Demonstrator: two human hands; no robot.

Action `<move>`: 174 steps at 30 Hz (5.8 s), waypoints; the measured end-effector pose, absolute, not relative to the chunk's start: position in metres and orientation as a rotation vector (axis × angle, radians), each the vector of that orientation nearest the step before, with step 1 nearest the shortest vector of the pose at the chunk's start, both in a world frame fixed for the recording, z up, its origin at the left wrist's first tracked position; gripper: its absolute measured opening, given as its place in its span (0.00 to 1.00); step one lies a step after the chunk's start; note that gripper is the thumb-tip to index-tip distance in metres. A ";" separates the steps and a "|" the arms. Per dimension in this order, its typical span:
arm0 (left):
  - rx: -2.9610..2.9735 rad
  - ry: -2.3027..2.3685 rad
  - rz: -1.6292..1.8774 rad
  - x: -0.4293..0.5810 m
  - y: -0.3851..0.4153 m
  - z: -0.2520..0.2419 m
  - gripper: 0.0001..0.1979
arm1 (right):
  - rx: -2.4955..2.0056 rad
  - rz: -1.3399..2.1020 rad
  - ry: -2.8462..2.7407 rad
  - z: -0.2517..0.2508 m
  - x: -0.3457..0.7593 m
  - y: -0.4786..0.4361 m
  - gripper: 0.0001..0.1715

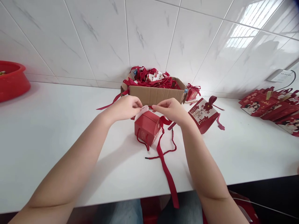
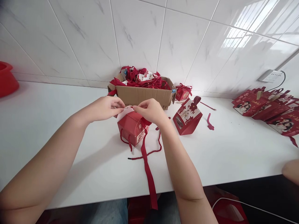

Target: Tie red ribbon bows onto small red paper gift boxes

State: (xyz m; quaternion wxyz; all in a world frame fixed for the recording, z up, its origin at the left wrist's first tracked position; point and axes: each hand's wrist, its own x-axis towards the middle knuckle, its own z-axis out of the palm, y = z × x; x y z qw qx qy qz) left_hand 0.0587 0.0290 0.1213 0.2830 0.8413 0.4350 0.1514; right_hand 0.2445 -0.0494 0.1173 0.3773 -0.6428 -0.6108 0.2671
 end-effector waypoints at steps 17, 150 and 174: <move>2.050 1.024 0.425 0.057 0.029 0.123 0.11 | -1.694 0.581 -1.672 0.101 0.232 -0.041 0.18; 1.651 0.335 1.415 0.084 0.015 0.186 0.07 | -1.139 0.273 -1.240 0.152 0.243 -0.069 0.23; 1.570 0.320 1.470 0.093 0.016 0.195 0.07 | -1.133 0.363 -1.289 0.152 0.247 -0.072 0.18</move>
